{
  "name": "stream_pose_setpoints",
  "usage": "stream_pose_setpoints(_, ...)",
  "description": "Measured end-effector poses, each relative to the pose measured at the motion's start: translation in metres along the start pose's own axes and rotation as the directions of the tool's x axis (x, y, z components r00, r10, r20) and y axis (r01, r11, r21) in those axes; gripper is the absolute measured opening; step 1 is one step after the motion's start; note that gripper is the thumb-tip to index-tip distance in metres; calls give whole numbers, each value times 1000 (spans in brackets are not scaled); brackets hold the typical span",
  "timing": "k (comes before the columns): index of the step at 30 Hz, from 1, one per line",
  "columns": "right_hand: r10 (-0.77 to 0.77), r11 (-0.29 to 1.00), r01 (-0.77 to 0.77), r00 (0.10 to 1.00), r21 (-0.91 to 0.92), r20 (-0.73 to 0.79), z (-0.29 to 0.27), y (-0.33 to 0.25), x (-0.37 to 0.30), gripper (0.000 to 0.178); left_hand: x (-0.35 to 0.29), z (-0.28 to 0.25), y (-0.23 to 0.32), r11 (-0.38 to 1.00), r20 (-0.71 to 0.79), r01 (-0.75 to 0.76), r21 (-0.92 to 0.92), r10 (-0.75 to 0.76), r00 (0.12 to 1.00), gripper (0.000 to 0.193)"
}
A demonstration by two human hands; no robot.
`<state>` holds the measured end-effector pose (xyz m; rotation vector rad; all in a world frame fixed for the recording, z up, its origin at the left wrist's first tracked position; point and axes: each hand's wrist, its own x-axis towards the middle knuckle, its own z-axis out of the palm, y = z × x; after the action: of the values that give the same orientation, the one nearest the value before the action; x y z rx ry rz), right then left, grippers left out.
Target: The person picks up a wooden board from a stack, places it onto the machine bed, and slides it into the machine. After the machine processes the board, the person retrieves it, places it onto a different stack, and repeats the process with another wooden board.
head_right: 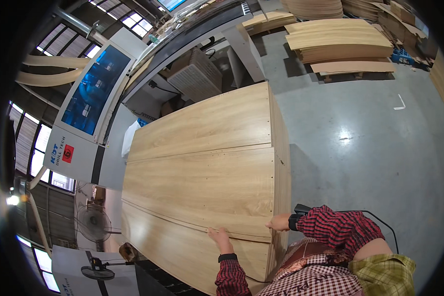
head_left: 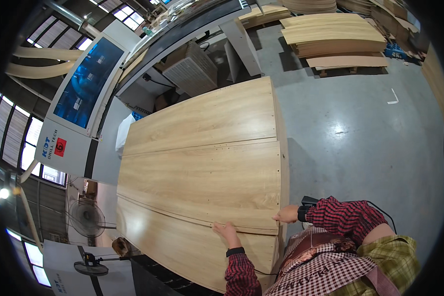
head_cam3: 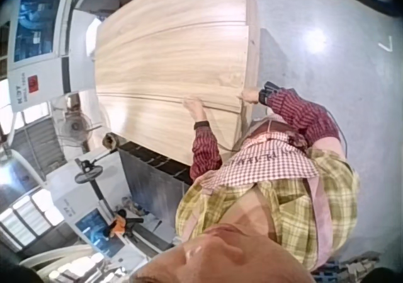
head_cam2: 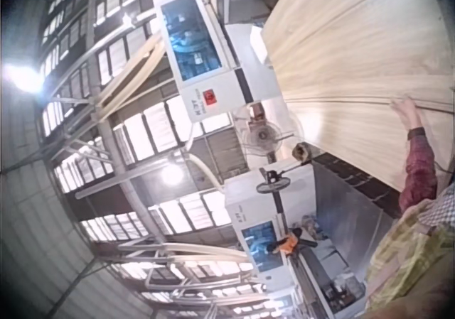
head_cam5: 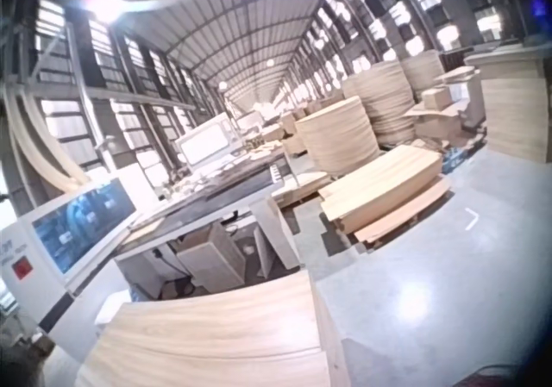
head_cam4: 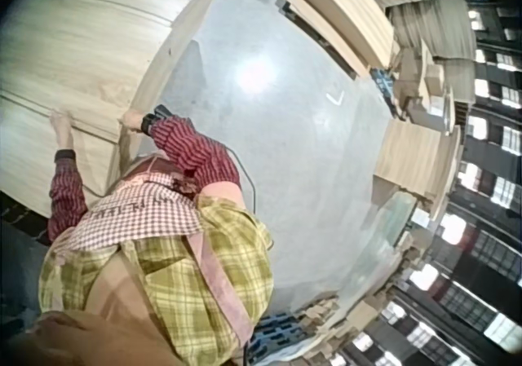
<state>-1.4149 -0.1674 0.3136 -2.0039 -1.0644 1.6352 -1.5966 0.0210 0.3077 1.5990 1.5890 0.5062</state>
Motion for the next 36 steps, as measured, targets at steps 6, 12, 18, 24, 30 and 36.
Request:
stream_pose_setpoints(6,-8,997,14,996,-70,84,-3,-4,11,56,21,4,-18,993,27,22,113,-25,999,68)
stream_pose_setpoints(12,-13,999,17,997,-46,80,-9,-8,11,57,19,6,-8,998,28,38,56,-40,999,70)
stream_pose_setpoints(18,-108,994,109,992,-13,63,6,-1,12,55,27,5,-29,951,9,17,309,-21,1000,71)
stream_pose_setpoints(24,-128,917,171,982,360,-141,6,74,2,52,34,-6,-32,1000,-71,2,-20,-4,997,70)
stream_pose_setpoints(30,324,709,27,875,704,-360,-47,259,-79,47,-55,28,106,939,184,-183,-290,242,953,49)
stream_pose_setpoints(36,621,571,-63,684,818,-381,-61,408,-110,47,-136,199,156,870,702,-400,-289,477,529,42)
